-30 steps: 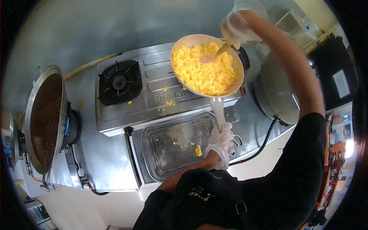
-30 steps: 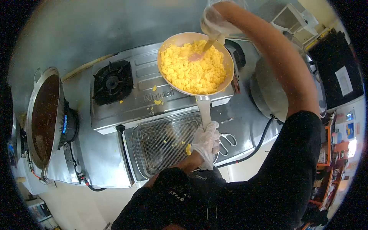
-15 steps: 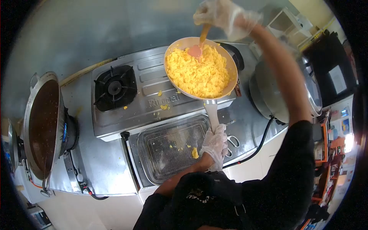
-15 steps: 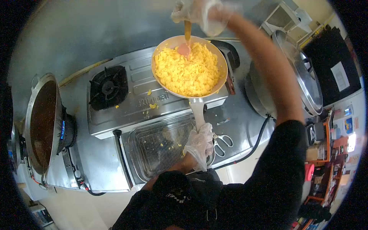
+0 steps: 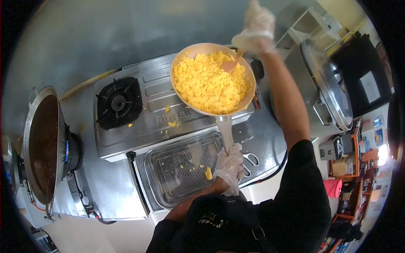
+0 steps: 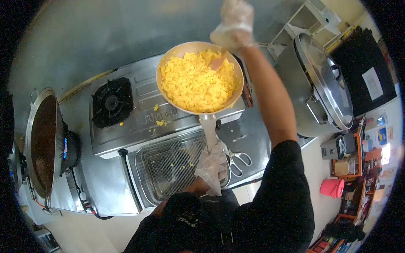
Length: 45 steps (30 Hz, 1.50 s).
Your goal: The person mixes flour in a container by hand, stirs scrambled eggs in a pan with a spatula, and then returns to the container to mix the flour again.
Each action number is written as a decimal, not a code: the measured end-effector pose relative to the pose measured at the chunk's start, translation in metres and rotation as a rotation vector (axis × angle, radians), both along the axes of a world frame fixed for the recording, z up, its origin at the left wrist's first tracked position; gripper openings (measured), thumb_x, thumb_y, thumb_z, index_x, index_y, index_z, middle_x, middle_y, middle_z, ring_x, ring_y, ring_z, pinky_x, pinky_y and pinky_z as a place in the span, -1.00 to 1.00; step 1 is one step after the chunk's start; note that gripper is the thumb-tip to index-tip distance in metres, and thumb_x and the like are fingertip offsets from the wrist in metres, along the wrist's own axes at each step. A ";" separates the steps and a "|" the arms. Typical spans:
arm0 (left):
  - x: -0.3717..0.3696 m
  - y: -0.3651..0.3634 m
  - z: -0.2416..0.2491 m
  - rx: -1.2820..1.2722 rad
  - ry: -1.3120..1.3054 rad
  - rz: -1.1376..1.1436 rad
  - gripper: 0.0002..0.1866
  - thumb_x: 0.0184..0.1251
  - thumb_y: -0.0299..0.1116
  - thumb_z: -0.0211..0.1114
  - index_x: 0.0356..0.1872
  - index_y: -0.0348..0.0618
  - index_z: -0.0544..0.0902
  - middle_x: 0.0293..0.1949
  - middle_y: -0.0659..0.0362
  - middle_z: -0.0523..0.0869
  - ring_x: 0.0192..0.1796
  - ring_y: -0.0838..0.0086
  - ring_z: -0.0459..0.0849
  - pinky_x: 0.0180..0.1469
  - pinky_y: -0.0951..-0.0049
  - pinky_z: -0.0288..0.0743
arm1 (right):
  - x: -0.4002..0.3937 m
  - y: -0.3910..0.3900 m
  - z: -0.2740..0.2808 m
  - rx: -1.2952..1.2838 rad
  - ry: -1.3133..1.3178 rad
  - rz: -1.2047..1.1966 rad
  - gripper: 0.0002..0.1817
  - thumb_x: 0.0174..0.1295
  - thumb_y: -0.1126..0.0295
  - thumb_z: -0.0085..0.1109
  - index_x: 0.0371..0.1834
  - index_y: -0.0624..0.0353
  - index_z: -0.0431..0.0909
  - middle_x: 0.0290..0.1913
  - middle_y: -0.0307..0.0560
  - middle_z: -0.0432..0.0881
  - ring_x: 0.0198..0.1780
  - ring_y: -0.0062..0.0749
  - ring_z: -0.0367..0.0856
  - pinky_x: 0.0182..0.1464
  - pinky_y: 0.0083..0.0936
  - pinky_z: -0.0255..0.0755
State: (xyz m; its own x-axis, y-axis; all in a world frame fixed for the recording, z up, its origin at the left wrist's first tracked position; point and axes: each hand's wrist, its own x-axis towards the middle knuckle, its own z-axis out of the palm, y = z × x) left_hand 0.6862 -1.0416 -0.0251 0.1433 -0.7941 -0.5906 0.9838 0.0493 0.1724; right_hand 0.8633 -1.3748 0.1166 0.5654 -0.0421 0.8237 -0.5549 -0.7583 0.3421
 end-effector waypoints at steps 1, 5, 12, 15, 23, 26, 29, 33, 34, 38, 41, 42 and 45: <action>-0.002 0.004 -0.010 -0.090 0.082 0.025 -0.81 0.30 -0.19 0.15 -0.18 0.16 0.34 -0.65 0.37 0.41 -0.79 0.56 0.36 -0.81 0.52 0.19 | -0.016 0.030 0.020 0.102 0.048 -0.043 -0.64 -0.25 0.22 0.26 -0.39 0.11 0.38 -0.58 -0.17 0.41 -0.50 -0.25 0.46 -0.43 -0.39 0.37; -0.001 0.001 -0.006 -0.050 0.043 -0.001 -0.82 0.31 -0.16 0.13 -0.22 0.14 0.33 -0.68 0.37 0.40 -0.80 0.56 0.35 -0.81 0.51 0.20 | -0.029 -0.019 -0.035 0.176 -0.165 -0.077 -0.70 -0.21 0.32 0.24 -0.42 0.15 0.38 -0.61 -0.16 0.39 -0.56 -0.24 0.43 -0.52 -0.35 0.34; -0.001 0.001 0.017 0.135 -0.106 -0.014 -0.83 0.32 -0.16 0.13 -0.23 0.12 0.33 -0.72 0.38 0.35 -0.81 0.58 0.30 -0.83 0.52 0.14 | -0.034 0.023 -0.012 0.290 -0.091 0.018 -0.64 -0.14 0.30 0.22 -0.27 0.16 0.38 -0.56 0.01 0.49 -0.42 -0.11 0.48 -0.34 -0.26 0.41; -0.002 -0.001 0.002 -0.006 -0.019 0.033 -0.84 0.32 -0.14 0.12 -0.24 0.13 0.35 -0.71 0.38 0.37 -0.81 0.56 0.32 -0.83 0.51 0.15 | -0.040 0.034 0.020 0.132 -0.084 0.048 -0.45 -0.34 0.27 0.27 -0.19 0.15 0.33 -0.51 0.03 0.47 -0.40 -0.08 0.46 -0.27 -0.20 0.39; -0.005 -0.002 -0.010 -0.034 0.006 0.016 -0.75 0.33 0.00 0.01 -0.40 0.12 0.45 -0.68 0.37 0.45 -0.79 0.52 0.39 -0.80 0.47 0.20 | -0.013 0.049 0.005 0.304 -0.121 0.018 -0.65 -0.23 0.38 0.24 -0.36 0.10 0.32 -0.57 -0.04 0.49 -0.47 -0.11 0.53 -0.40 -0.21 0.40; -0.005 -0.004 -0.009 -0.004 0.000 0.030 -0.78 0.32 -0.02 0.04 -0.36 0.12 0.44 -0.67 0.37 0.46 -0.78 0.52 0.40 -0.80 0.48 0.20 | -0.008 0.044 0.002 0.274 -0.090 0.068 -0.71 -0.17 0.37 0.20 -0.36 0.12 0.34 -0.58 -0.05 0.50 -0.47 -0.12 0.53 -0.39 -0.22 0.40; -0.008 0.003 -0.027 -0.198 0.198 0.026 -0.82 0.31 -0.08 0.10 -0.24 0.14 0.40 -0.67 0.38 0.43 -0.78 0.55 0.39 -0.81 0.52 0.18 | -0.013 0.051 0.007 0.615 -0.164 0.045 -0.65 -0.25 0.32 0.19 -0.34 0.14 0.36 -0.57 -0.08 0.48 -0.44 -0.17 0.51 -0.36 -0.28 0.41; 0.001 -0.004 0.000 -0.036 0.029 -0.018 -0.77 0.31 -0.14 0.15 -0.14 0.14 0.33 -0.68 0.40 0.37 -0.78 0.59 0.34 -0.80 0.55 0.15 | -0.028 0.068 0.045 0.214 -0.060 -0.012 -0.51 -0.48 0.22 0.27 -0.37 0.15 0.40 -0.53 -0.13 0.48 -0.40 -0.27 0.49 -0.34 -0.36 0.40; 0.002 -0.006 0.010 0.048 -0.041 -0.026 -0.76 0.31 -0.15 0.16 -0.13 0.14 0.33 -0.68 0.40 0.36 -0.79 0.60 0.32 -0.80 0.55 0.15 | -0.021 0.070 0.044 0.212 -0.030 -0.054 -0.55 -0.43 0.24 0.28 -0.38 0.14 0.40 -0.53 -0.13 0.48 -0.41 -0.28 0.49 -0.35 -0.36 0.39; -0.009 -0.016 0.022 0.227 -0.202 -0.016 -0.77 0.31 -0.14 0.15 -0.14 0.12 0.33 -0.66 0.38 0.35 -0.78 0.61 0.29 -0.79 0.54 0.14 | 0.009 0.016 -0.019 0.406 -0.236 0.347 -0.84 0.00 0.40 0.13 -0.35 0.13 0.41 -0.55 -0.11 0.48 -0.48 -0.30 0.48 -0.37 -0.35 0.40; -0.001 -0.014 0.024 0.206 -0.172 -0.004 -0.76 0.31 -0.14 0.16 -0.14 0.12 0.33 -0.65 0.37 0.35 -0.77 0.61 0.29 -0.79 0.55 0.14 | 0.002 0.040 0.011 0.298 -0.155 0.313 -0.90 0.12 0.40 0.05 -0.33 0.13 0.41 -0.56 -0.06 0.50 -0.46 -0.24 0.51 -0.34 -0.32 0.42; -0.001 -0.010 0.024 0.192 -0.135 -0.009 -0.76 0.31 -0.14 0.17 -0.14 0.12 0.33 -0.65 0.37 0.36 -0.76 0.61 0.29 -0.79 0.55 0.14 | 0.003 0.044 0.010 0.477 -0.189 0.294 -0.88 0.11 0.39 0.06 -0.31 0.13 0.41 -0.56 -0.05 0.50 -0.45 -0.22 0.52 -0.33 -0.32 0.42; -0.004 -0.012 0.017 0.155 -0.077 0.003 -0.75 0.30 -0.15 0.17 -0.13 0.11 0.32 -0.64 0.37 0.36 -0.76 0.60 0.29 -0.78 0.55 0.14 | -0.006 0.043 0.009 0.934 -0.305 0.320 -0.71 -0.03 0.34 0.17 -0.23 0.13 0.38 -0.53 -0.01 0.50 -0.43 -0.17 0.52 -0.30 -0.27 0.42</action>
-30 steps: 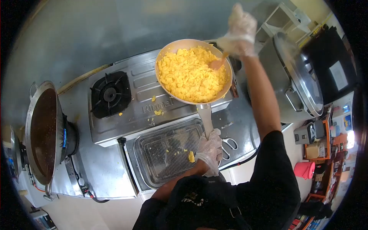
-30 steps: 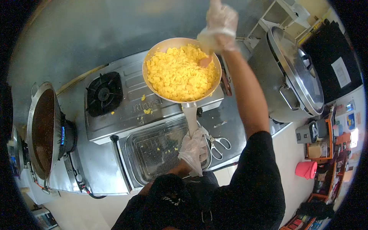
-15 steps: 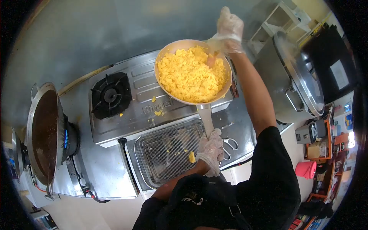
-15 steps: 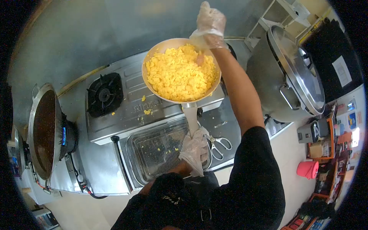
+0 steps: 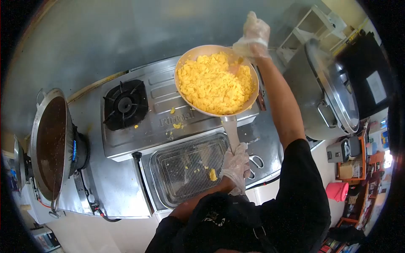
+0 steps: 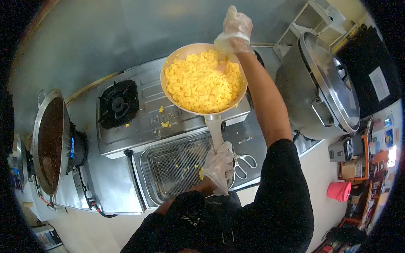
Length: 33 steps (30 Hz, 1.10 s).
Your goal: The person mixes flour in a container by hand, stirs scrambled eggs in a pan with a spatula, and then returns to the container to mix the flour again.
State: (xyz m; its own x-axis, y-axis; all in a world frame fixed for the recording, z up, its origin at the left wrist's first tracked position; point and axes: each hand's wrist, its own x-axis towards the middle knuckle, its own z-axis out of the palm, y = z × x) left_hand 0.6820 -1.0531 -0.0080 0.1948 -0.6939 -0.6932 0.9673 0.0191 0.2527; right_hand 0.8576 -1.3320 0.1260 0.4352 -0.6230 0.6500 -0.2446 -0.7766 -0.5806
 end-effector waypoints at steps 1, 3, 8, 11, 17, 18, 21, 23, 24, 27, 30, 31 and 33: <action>0.001 -0.002 0.002 -0.007 -0.025 -0.007 -0.75 0.30 -0.15 0.17 -0.13 0.12 0.32 -0.64 0.37 0.36 -0.76 0.60 0.29 -0.78 0.54 0.13 | -0.004 -0.002 0.000 0.139 -0.041 0.018 -0.64 -0.09 0.32 0.21 -0.20 0.13 0.37 -0.51 0.01 0.50 -0.42 -0.15 0.52 -0.29 -0.26 0.42; 0.002 0.000 0.006 -0.001 -0.075 -0.021 -0.74 0.30 -0.15 0.18 -0.13 0.13 0.31 -0.64 0.36 0.36 -0.77 0.58 0.29 -0.79 0.53 0.13 | -0.022 -0.011 0.022 -0.431 0.102 -0.015 -0.63 -0.11 0.33 0.20 -0.21 0.12 0.36 -0.54 -0.03 0.46 -0.46 -0.16 0.50 -0.34 -0.26 0.40; -0.001 -0.004 -0.006 0.020 -0.011 -0.004 -0.75 0.29 -0.17 0.19 -0.14 0.15 0.30 -0.66 0.35 0.36 -0.77 0.56 0.31 -0.79 0.52 0.14 | -0.045 0.000 -0.007 -0.765 0.375 -0.444 -0.77 0.01 0.29 0.18 -0.33 0.10 0.39 -0.63 -0.28 0.38 -0.60 -0.45 0.40 -0.56 -0.45 0.28; -0.002 -0.007 -0.014 -0.083 -0.010 0.017 -0.75 0.29 -0.17 0.18 -0.16 0.14 0.29 -0.63 0.34 0.38 -0.74 0.54 0.35 -0.78 0.51 0.16 | -0.045 0.020 -0.006 -0.144 -0.132 0.063 -0.72 0.12 0.16 0.16 -0.54 0.08 0.36 -0.69 -0.36 0.35 -0.67 -0.56 0.29 -0.62 -0.51 0.20; -0.005 -0.005 -0.001 -0.034 -0.067 0.055 -0.77 0.30 -0.18 0.19 -0.22 0.08 0.31 -0.66 0.36 0.34 -0.75 0.61 0.31 -0.79 0.55 0.14 | -0.046 0.020 0.001 0.256 -0.289 0.139 -0.59 0.14 0.15 0.08 -0.77 0.08 0.26 -0.77 -0.36 0.31 -0.69 -0.63 0.26 -0.64 -0.61 0.15; -0.005 -0.007 0.003 -0.022 -0.082 0.046 -0.78 0.30 -0.18 0.18 -0.21 0.08 0.33 -0.66 0.38 0.35 -0.77 0.62 0.31 -0.81 0.57 0.13 | -0.042 0.026 0.002 0.340 -0.268 0.088 -0.62 0.10 0.17 0.09 -0.74 0.09 0.26 -0.77 -0.36 0.29 -0.69 -0.60 0.27 -0.64 -0.60 0.16; -0.006 -0.007 0.008 0.030 -0.122 0.027 -0.80 0.30 -0.19 0.17 -0.21 0.07 0.34 -0.67 0.40 0.34 -0.78 0.66 0.28 -0.82 0.60 0.10 | -0.060 0.026 0.017 0.212 -0.100 0.116 -0.78 -0.02 0.31 0.10 -0.55 0.17 0.30 -0.69 -0.27 0.36 -0.64 -0.40 0.41 -0.57 -0.46 0.30; -0.004 -0.009 0.011 0.051 -0.151 0.015 -0.78 0.30 -0.18 0.19 -0.23 0.06 0.32 -0.68 0.40 0.30 -0.78 0.66 0.24 -0.81 0.57 0.08 | -0.079 0.047 0.038 -0.335 0.210 -0.113 -0.80 -0.03 0.34 0.11 -0.50 0.17 0.31 -0.64 -0.23 0.43 -0.60 -0.34 0.46 -0.54 -0.42 0.33; -0.005 -0.009 0.010 0.050 -0.148 0.025 -0.77 0.29 -0.18 0.20 -0.23 0.06 0.33 -0.69 0.40 0.29 -0.78 0.67 0.23 -0.81 0.58 0.06 | -0.075 0.043 0.025 -0.470 0.379 -0.254 -0.82 -0.01 0.36 0.12 -0.50 0.15 0.31 -0.60 -0.20 0.48 -0.57 -0.30 0.49 -0.51 -0.39 0.36; -0.006 -0.012 0.008 0.056 -0.156 0.022 -0.77 0.28 -0.17 0.21 -0.24 0.06 0.33 -0.69 0.41 0.28 -0.79 0.69 0.21 -0.81 0.60 0.03 | -0.066 0.012 -0.021 -0.552 0.263 -0.253 -0.85 -0.01 0.40 0.14 -0.43 0.13 0.37 -0.54 -0.17 0.54 -0.53 -0.27 0.52 -0.49 -0.39 0.37; -0.008 -0.011 0.010 0.090 -0.195 0.046 -0.83 0.30 -0.20 0.15 -0.29 -0.02 0.40 -0.67 0.38 0.36 -0.80 0.66 0.27 -0.84 0.58 0.10 | -0.077 0.008 0.019 -0.781 0.298 -0.341 -0.90 0.07 0.43 0.08 -0.36 0.17 0.43 -0.55 -0.09 0.51 -0.49 -0.29 0.53 -0.46 -0.42 0.40; -0.007 -0.013 0.008 0.071 -0.194 0.044 -0.81 0.29 -0.19 0.17 -0.29 0.00 0.37 -0.68 0.39 0.33 -0.80 0.67 0.24 -0.84 0.59 0.09 | -0.079 0.036 0.061 -0.633 0.264 -0.357 -0.91 0.15 0.44 0.04 -0.33 0.20 0.44 -0.57 -0.01 0.49 -0.44 -0.30 0.56 -0.42 -0.42 0.45; -0.009 -0.013 0.005 0.036 -0.190 0.044 -0.76 0.26 -0.17 0.22 -0.28 0.06 0.31 -0.70 0.42 0.26 -0.80 0.70 0.19 -0.82 0.61 0.08 | -0.090 0.072 0.076 -0.363 0.280 -0.395 -0.94 0.14 0.44 0.03 -0.41 0.15 0.37 -0.58 -0.04 0.46 -0.49 -0.25 0.53 -0.48 -0.38 0.41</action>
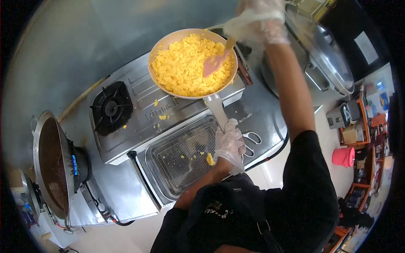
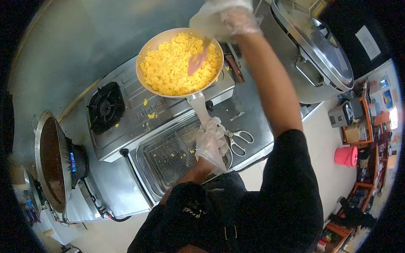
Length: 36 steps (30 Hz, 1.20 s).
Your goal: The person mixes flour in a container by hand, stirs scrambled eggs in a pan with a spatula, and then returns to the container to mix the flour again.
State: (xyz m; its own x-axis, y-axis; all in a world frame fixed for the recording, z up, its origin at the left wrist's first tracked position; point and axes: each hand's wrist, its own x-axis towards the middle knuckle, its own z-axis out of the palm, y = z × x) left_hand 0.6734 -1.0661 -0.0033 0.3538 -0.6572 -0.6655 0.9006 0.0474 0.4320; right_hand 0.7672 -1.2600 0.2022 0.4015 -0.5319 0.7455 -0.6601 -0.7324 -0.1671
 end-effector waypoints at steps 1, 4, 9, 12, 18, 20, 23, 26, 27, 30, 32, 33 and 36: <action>0.000 -0.001 -0.003 -0.013 -0.004 0.008 -0.75 0.26 -0.17 0.22 -0.28 0.06 0.31 -0.70 0.41 0.26 -0.80 0.70 0.19 -0.82 0.61 0.09 | 0.013 0.003 -0.025 -0.044 0.133 -0.002 -0.96 0.12 0.48 0.02 -0.41 0.15 0.37 -0.58 -0.04 0.46 -0.49 -0.21 0.53 -0.47 -0.35 0.40; -0.003 -0.003 -0.008 -0.020 -0.018 -0.006 -0.75 0.27 -0.18 0.21 -0.28 0.05 0.30 -0.70 0.40 0.27 -0.79 0.69 0.20 -0.82 0.61 0.10 | 0.023 0.004 -0.072 -0.276 0.064 0.280 -0.91 0.05 0.49 0.04 -0.40 0.15 0.35 -0.57 -0.06 0.44 -0.49 -0.15 0.50 -0.46 -0.27 0.38; 0.000 0.000 -0.002 0.034 0.005 0.029 -0.83 0.31 -0.21 0.17 -0.22 -0.01 0.42 -0.68 0.37 0.36 -0.81 0.66 0.26 -0.85 0.61 0.11 | 0.010 0.000 -0.043 -0.360 0.034 0.302 -0.73 -0.05 0.32 0.16 -0.35 0.22 0.34 -0.56 0.00 0.43 -0.46 -0.07 0.49 -0.40 -0.18 0.35; -0.002 0.000 -0.002 0.007 0.012 0.039 -0.82 0.30 -0.21 0.18 -0.21 0.02 0.41 -0.68 0.38 0.35 -0.80 0.66 0.27 -0.84 0.61 0.11 | 0.024 -0.019 -0.068 -0.202 0.172 0.244 -0.53 -0.14 0.16 0.28 -0.29 0.27 0.35 -0.50 0.07 0.46 -0.37 -0.04 0.52 -0.29 -0.16 0.36; -0.004 -0.004 -0.009 -0.079 0.082 0.061 -0.81 0.31 -0.17 0.17 -0.19 0.06 0.40 -0.69 0.41 0.30 -0.78 0.66 0.25 -0.82 0.60 0.08 | 0.032 -0.001 -0.054 -0.075 -0.046 0.343 -0.72 0.24 0.21 -0.06 -0.28 0.24 0.46 -0.56 0.16 0.50 -0.37 0.06 0.53 -0.18 -0.04 0.32; -0.003 -0.004 -0.006 -0.094 0.084 0.016 -0.81 0.30 -0.18 0.16 -0.21 0.06 0.38 -0.68 0.42 0.29 -0.77 0.66 0.24 -0.80 0.61 0.09 | 0.064 -0.023 -0.095 0.219 -0.135 0.294 -0.70 0.22 0.19 -0.02 -0.28 0.26 0.45 -0.53 0.13 0.51 -0.38 0.05 0.52 -0.18 -0.04 0.31; 0.000 -0.006 0.000 -0.039 0.075 -0.031 -0.81 0.29 -0.19 0.16 -0.21 0.06 0.35 -0.67 0.41 0.29 -0.77 0.67 0.24 -0.80 0.60 0.10 | 0.050 0.007 -0.032 -0.068 0.071 0.294 -0.70 0.27 0.21 -0.10 -0.34 0.26 0.47 -0.49 0.11 0.52 -0.38 0.06 0.52 -0.24 -0.06 0.34; 0.000 -0.008 0.005 0.007 0.069 0.008 -0.79 0.28 -0.19 0.16 -0.20 0.06 0.34 -0.67 0.40 0.29 -0.77 0.66 0.24 -0.80 0.59 0.12 | 0.058 -0.035 -0.058 -0.366 0.118 0.311 -0.76 0.27 0.30 -0.09 -0.36 0.24 0.47 -0.51 0.08 0.53 -0.41 -0.02 0.52 -0.31 -0.15 0.37; 0.000 -0.008 0.004 0.008 0.072 0.003 -0.79 0.28 -0.19 0.16 -0.20 0.06 0.33 -0.67 0.40 0.29 -0.77 0.66 0.24 -0.80 0.59 0.12 | 0.070 -0.063 -0.097 -0.380 0.124 0.327 -0.77 0.27 0.31 -0.08 -0.39 0.23 0.48 -0.52 0.09 0.53 -0.42 -0.03 0.52 -0.32 -0.16 0.37; 0.000 -0.009 0.001 -0.013 0.087 -0.018 -0.75 0.29 -0.15 0.16 -0.17 0.05 0.31 -0.63 0.37 0.30 -0.76 0.65 0.24 -0.79 0.57 0.14 | 0.083 -0.075 -0.108 0.375 -0.295 0.586 -0.68 0.29 0.24 -0.03 -0.58 0.17 0.45 -0.69 -0.09 0.43 -0.64 -0.29 0.38 -0.55 -0.30 0.27; -0.002 -0.005 0.002 0.001 0.089 -0.027 -0.74 0.30 -0.13 0.15 -0.16 0.06 0.30 -0.61 0.35 0.30 -0.75 0.64 0.25 -0.78 0.57 0.15 | 0.076 -0.070 -0.092 0.902 -0.568 0.882 -0.58 0.32 0.15 -0.05 -0.65 0.17 0.42 -0.74 -0.20 0.35 -0.72 -0.43 0.27 -0.64 -0.38 0.19; -0.001 -0.004 0.006 0.010 0.076 -0.028 -0.74 0.30 -0.13 0.15 -0.15 0.06 0.30 -0.61 0.35 0.31 -0.75 0.64 0.26 -0.78 0.57 0.16 | 0.064 -0.031 -0.066 0.865 -0.484 0.814 -0.56 0.30 0.11 0.00 -0.68 0.15 0.36 -0.73 -0.33 0.24 -0.73 -0.60 0.14 -0.70 -0.51 0.07; 0.001 -0.005 0.010 0.008 0.062 -0.037 -0.73 0.31 -0.13 0.15 -0.14 0.08 0.29 -0.60 0.34 0.33 -0.73 0.63 0.28 -0.77 0.58 0.17 | 0.044 -0.013 -0.067 0.719 -0.018 1.027 -0.87 0.13 0.34 0.10 -0.41 0.16 0.47 -0.58 -0.22 0.41 -0.61 -0.42 0.36 -0.56 -0.48 0.27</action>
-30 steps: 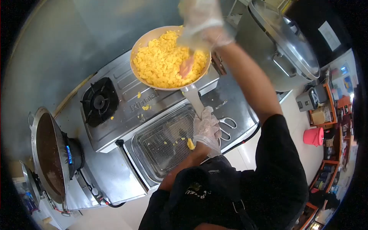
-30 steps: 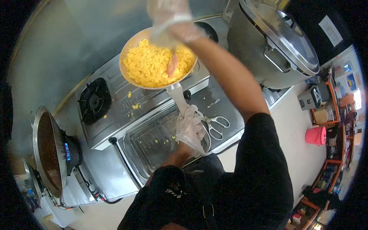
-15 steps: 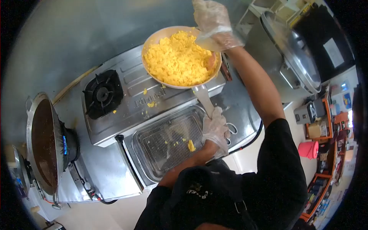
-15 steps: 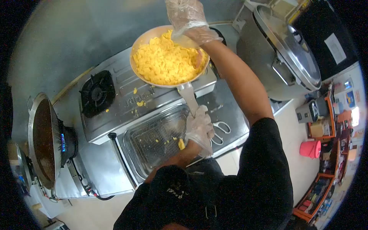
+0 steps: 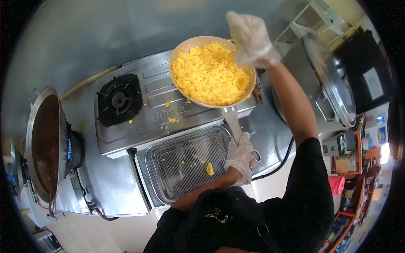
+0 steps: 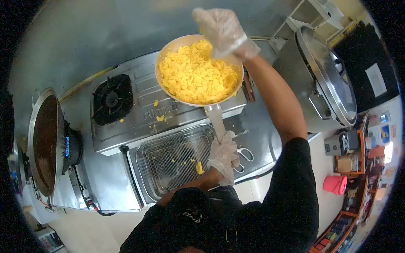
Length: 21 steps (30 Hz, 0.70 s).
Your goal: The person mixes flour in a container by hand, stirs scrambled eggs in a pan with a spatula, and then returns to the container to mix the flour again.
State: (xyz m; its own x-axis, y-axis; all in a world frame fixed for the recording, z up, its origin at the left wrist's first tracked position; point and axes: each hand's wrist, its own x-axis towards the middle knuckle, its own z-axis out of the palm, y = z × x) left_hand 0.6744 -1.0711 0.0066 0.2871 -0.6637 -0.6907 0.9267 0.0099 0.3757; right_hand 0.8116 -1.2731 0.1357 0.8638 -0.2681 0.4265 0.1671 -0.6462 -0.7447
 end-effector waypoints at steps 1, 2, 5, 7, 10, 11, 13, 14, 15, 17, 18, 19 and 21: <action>0.001 -0.001 -0.001 0.001 0.004 -0.010 -0.73 0.31 -0.13 0.15 -0.14 0.08 0.29 -0.59 0.34 0.34 -0.72 0.63 0.29 -0.76 0.58 0.18 | -0.005 0.012 0.001 -0.135 -0.128 0.048 -0.84 0.16 0.31 0.10 -0.44 0.17 0.45 -0.58 -0.24 0.37 -0.61 -0.46 0.32 -0.57 -0.49 0.25; 0.001 -0.001 -0.003 0.007 0.014 0.000 -0.74 0.31 -0.13 0.15 -0.14 0.08 0.30 -0.59 0.34 0.34 -0.72 0.62 0.30 -0.76 0.57 0.18 | -0.011 0.026 0.003 -0.264 -0.250 0.092 -0.79 0.20 0.28 0.09 -0.48 0.18 0.44 -0.59 -0.25 0.33 -0.62 -0.50 0.27 -0.58 -0.50 0.24; -0.002 -0.001 -0.006 0.001 0.057 0.016 -0.74 0.31 -0.15 0.16 -0.14 0.08 0.30 -0.58 0.35 0.35 -0.72 0.61 0.32 -0.77 0.55 0.20 | 0.000 0.034 -0.020 -0.381 -0.216 0.144 -0.73 0.17 0.23 0.17 -0.48 0.18 0.41 -0.59 -0.27 0.29 -0.63 -0.54 0.22 -0.60 -0.52 0.21; -0.002 0.001 -0.010 -0.048 0.091 0.034 -0.74 0.31 -0.16 0.16 -0.13 0.08 0.30 -0.58 0.35 0.35 -0.72 0.61 0.33 -0.77 0.54 0.21 | 0.005 0.037 -0.015 -0.315 -0.101 0.038 -0.67 -0.05 0.18 0.32 -0.46 0.15 0.40 -0.58 -0.26 0.36 -0.61 -0.44 0.31 -0.56 -0.49 0.25; 0.000 0.003 -0.011 -0.055 0.002 0.000 -0.75 0.32 -0.15 0.15 -0.14 0.07 0.30 -0.57 0.35 0.36 -0.72 0.61 0.33 -0.77 0.55 0.22 | 0.001 0.038 0.019 -0.945 -0.201 -0.149 -0.55 -0.30 0.12 0.43 -0.45 0.11 0.41 -0.50 -0.23 0.44 -0.51 -0.34 0.44 -0.48 -0.44 0.34; 0.001 0.001 -0.011 -0.054 0.017 0.008 -0.75 0.32 -0.15 0.15 -0.14 0.07 0.30 -0.57 0.35 0.36 -0.72 0.61 0.32 -0.77 0.55 0.22 | -0.001 0.040 0.027 -1.147 -0.202 -0.217 -0.55 -0.34 0.11 0.43 -0.46 0.10 0.43 -0.44 -0.21 0.48 -0.44 -0.33 0.49 -0.43 -0.43 0.39; 0.000 0.002 -0.011 -0.045 0.041 0.003 -0.75 0.32 -0.13 0.14 -0.15 0.06 0.30 -0.57 0.35 0.36 -0.72 0.61 0.32 -0.77 0.56 0.22 | 0.006 0.043 0.026 -1.210 -0.185 -0.286 -0.59 -0.31 0.15 0.37 -0.44 0.09 0.41 -0.47 -0.14 0.46 -0.45 -0.24 0.50 -0.41 -0.38 0.41; -0.002 0.002 -0.011 -0.053 0.022 0.008 -0.75 0.32 -0.13 0.14 -0.16 0.06 0.30 -0.58 0.35 0.36 -0.73 0.61 0.31 -0.77 0.56 0.21 | 0.011 0.045 0.017 -0.972 -0.141 -0.263 -0.61 -0.26 0.18 0.34 -0.42 0.08 0.39 -0.51 -0.11 0.43 -0.48 -0.20 0.48 -0.42 -0.35 0.39; -0.003 0.002 -0.011 -0.060 -0.001 0.012 -0.75 0.33 -0.12 0.13 -0.16 0.05 0.30 -0.58 0.35 0.36 -0.73 0.60 0.30 -0.77 0.55 0.20 | 0.017 0.047 0.008 -0.731 -0.121 -0.250 -0.64 -0.22 0.21 0.31 -0.41 0.08 0.37 -0.56 -0.08 0.40 -0.52 -0.16 0.45 -0.43 -0.32 0.38; 0.001 0.000 -0.011 -0.069 -0.034 0.016 -0.75 0.33 -0.11 0.12 -0.17 0.04 0.30 -0.59 0.35 0.35 -0.74 0.60 0.29 -0.78 0.54 0.19 | 0.027 0.047 -0.002 -0.440 -0.150 -0.193 -0.66 -0.19 0.21 0.28 -0.40 0.07 0.37 -0.56 -0.07 0.40 -0.52 -0.14 0.45 -0.42 -0.29 0.37; 0.002 0.000 -0.011 -0.063 -0.036 0.008 -0.74 0.33 -0.11 0.12 -0.17 0.04 0.30 -0.59 0.35 0.34 -0.75 0.60 0.28 -0.78 0.53 0.18 | 0.031 0.044 0.001 -0.505 -0.212 -0.190 -0.67 -0.17 0.22 0.26 -0.39 0.07 0.37 -0.57 -0.06 0.40 -0.51 -0.13 0.45 -0.41 -0.28 0.38; -0.001 0.004 -0.013 -0.048 -0.029 -0.006 -0.74 0.34 -0.10 0.12 -0.17 0.03 0.30 -0.60 0.35 0.34 -0.75 0.60 0.28 -0.78 0.53 0.17 | 0.026 0.032 0.015 -0.980 -0.358 -0.242 -0.70 -0.14 0.22 0.22 -0.37 0.08 0.38 -0.56 -0.05 0.41 -0.49 -0.12 0.46 -0.39 -0.27 0.39; -0.001 0.002 -0.017 -0.038 -0.017 -0.003 -0.74 0.34 -0.10 0.11 -0.17 0.04 0.30 -0.60 0.35 0.34 -0.75 0.59 0.28 -0.78 0.52 0.17 | 0.028 0.041 0.057 -0.879 -0.482 -0.343 -0.76 0.03 0.18 0.13 -0.46 0.10 0.38 -0.61 -0.14 0.36 -0.55 -0.27 0.37 -0.46 -0.33 0.31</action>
